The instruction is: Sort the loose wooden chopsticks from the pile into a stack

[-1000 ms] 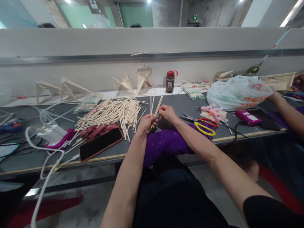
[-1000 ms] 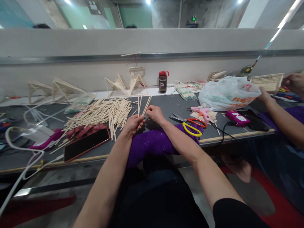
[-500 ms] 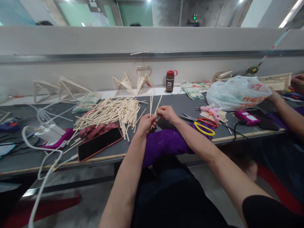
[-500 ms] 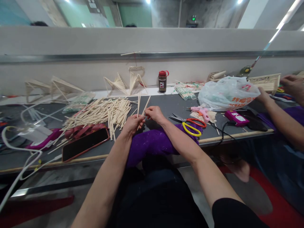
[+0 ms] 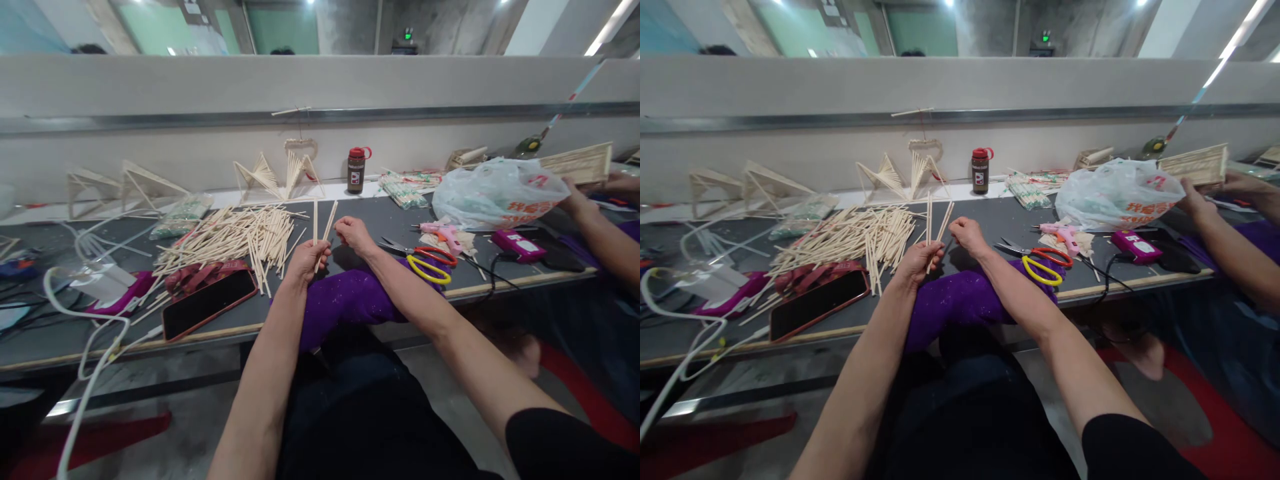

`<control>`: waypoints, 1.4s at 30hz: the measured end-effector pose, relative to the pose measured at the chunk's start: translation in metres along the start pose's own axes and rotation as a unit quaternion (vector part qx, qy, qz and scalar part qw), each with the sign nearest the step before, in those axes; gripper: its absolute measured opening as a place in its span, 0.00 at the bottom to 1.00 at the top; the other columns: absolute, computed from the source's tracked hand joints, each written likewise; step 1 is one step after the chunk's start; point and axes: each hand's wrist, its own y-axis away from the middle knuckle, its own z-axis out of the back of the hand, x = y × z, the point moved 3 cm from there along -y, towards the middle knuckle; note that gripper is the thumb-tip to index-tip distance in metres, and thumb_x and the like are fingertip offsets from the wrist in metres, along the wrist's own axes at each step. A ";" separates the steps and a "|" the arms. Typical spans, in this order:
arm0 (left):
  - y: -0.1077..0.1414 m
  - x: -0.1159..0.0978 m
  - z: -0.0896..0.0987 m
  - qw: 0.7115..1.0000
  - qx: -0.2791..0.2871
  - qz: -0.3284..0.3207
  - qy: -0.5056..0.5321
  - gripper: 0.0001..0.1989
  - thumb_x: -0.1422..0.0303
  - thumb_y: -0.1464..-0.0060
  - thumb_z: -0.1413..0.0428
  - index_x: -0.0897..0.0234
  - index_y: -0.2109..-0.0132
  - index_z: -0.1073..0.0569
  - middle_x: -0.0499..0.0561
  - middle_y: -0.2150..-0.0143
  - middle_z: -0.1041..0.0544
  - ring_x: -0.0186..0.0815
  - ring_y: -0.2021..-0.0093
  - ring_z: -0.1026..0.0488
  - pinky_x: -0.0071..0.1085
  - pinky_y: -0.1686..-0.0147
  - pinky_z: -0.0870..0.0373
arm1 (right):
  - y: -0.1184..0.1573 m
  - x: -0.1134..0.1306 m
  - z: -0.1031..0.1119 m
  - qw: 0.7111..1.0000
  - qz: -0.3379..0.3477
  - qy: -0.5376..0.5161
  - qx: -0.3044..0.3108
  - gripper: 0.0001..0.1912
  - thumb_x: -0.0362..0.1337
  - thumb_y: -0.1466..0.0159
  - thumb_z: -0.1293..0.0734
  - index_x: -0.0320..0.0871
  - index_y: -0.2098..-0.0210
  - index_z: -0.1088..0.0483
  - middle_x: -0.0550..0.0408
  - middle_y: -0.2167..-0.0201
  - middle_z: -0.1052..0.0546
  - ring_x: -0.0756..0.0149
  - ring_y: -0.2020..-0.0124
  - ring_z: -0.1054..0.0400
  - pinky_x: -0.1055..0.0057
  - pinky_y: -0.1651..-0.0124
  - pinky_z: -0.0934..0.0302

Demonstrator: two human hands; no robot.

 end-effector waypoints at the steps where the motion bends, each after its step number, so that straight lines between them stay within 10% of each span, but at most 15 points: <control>1: 0.000 0.000 0.000 1.000 0.001 0.009 0.012 0.05 0.72 0.55 0.41 0.69 0.70 0.30 0.44 0.82 0.31 0.23 0.88 0.40 0.19 0.90 0.47 | -0.001 0.001 0.003 1.000 -0.007 -0.016 -0.012 0.02 0.34 0.49 0.37 0.42 0.77 0.34 0.65 0.85 0.35 0.77 0.87 0.43 0.79 0.86 0.51; 31: -0.003 0.008 0.002 0.990 0.016 -0.053 -0.127 0.09 0.67 0.55 0.41 0.64 0.73 0.34 0.44 0.81 0.31 0.21 0.88 0.45 0.20 0.88 0.54 | -0.010 0.007 0.017 0.992 -0.040 -0.110 -0.036 0.02 0.31 0.47 0.34 0.39 0.75 0.31 0.61 0.81 0.29 0.78 0.83 0.36 0.81 0.84 0.46; 42: -0.005 0.009 0.005 0.978 -0.057 -0.090 -0.179 0.09 0.67 0.56 0.41 0.65 0.77 0.32 0.46 0.84 0.33 0.24 0.87 0.44 0.22 0.86 0.53 | -0.014 0.006 0.025 0.997 -0.020 -0.048 -0.064 0.01 0.31 0.50 0.35 0.39 0.77 0.32 0.64 0.87 0.34 0.77 0.86 0.40 0.80 0.86 0.48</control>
